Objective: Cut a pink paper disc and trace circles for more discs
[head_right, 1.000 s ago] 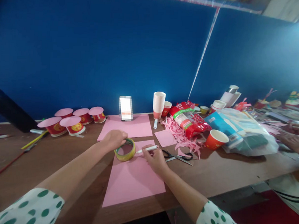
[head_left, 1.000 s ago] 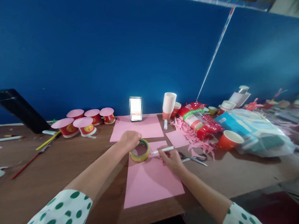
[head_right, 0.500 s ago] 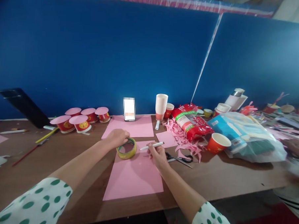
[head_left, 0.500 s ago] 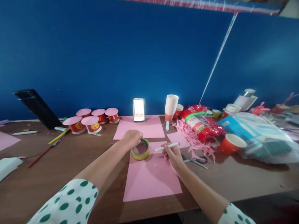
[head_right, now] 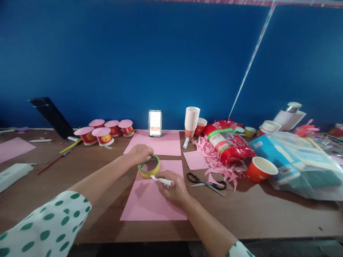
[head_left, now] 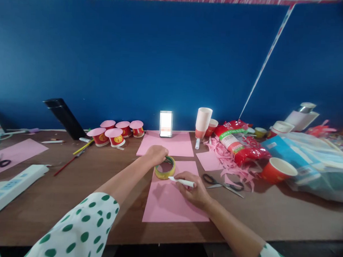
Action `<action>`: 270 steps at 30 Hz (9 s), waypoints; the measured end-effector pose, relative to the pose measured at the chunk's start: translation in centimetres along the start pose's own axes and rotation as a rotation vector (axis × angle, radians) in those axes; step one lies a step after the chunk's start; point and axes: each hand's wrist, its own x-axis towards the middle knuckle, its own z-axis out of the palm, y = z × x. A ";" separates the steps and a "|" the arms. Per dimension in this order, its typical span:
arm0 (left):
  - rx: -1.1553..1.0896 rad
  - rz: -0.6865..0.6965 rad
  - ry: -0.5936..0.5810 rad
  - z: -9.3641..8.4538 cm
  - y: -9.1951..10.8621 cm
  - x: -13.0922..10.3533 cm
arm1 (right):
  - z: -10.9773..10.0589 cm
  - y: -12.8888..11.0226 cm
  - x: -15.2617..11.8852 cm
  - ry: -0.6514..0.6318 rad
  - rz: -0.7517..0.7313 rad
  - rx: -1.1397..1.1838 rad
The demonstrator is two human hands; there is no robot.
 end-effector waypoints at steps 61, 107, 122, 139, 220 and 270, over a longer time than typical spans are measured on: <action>-0.373 -0.191 0.123 -4.9 -1.8 -9.4 | -0.3 -4.4 -4.3 0.003 -0.278 -0.536; -0.476 0.204 0.473 6.3 4.0 -17.7 | -1.2 -2.2 -3.2 -0.050 -0.094 -0.599; -0.500 0.193 0.446 6.4 3.8 -17.9 | -0.8 -1.4 -2.1 -0.104 -0.090 -0.549; -0.482 0.191 0.461 6.5 3.9 -17.7 | -0.7 -1.3 -2.2 -0.145 -0.059 -0.542; -0.036 0.019 0.154 8.7 -1.0 -19.4 | -2.8 -4.5 -6.4 -0.105 0.080 -0.263; -0.159 -0.033 0.160 8.3 0.1 -19.6 | -1.3 -4.0 2.1 -0.537 -0.068 -0.297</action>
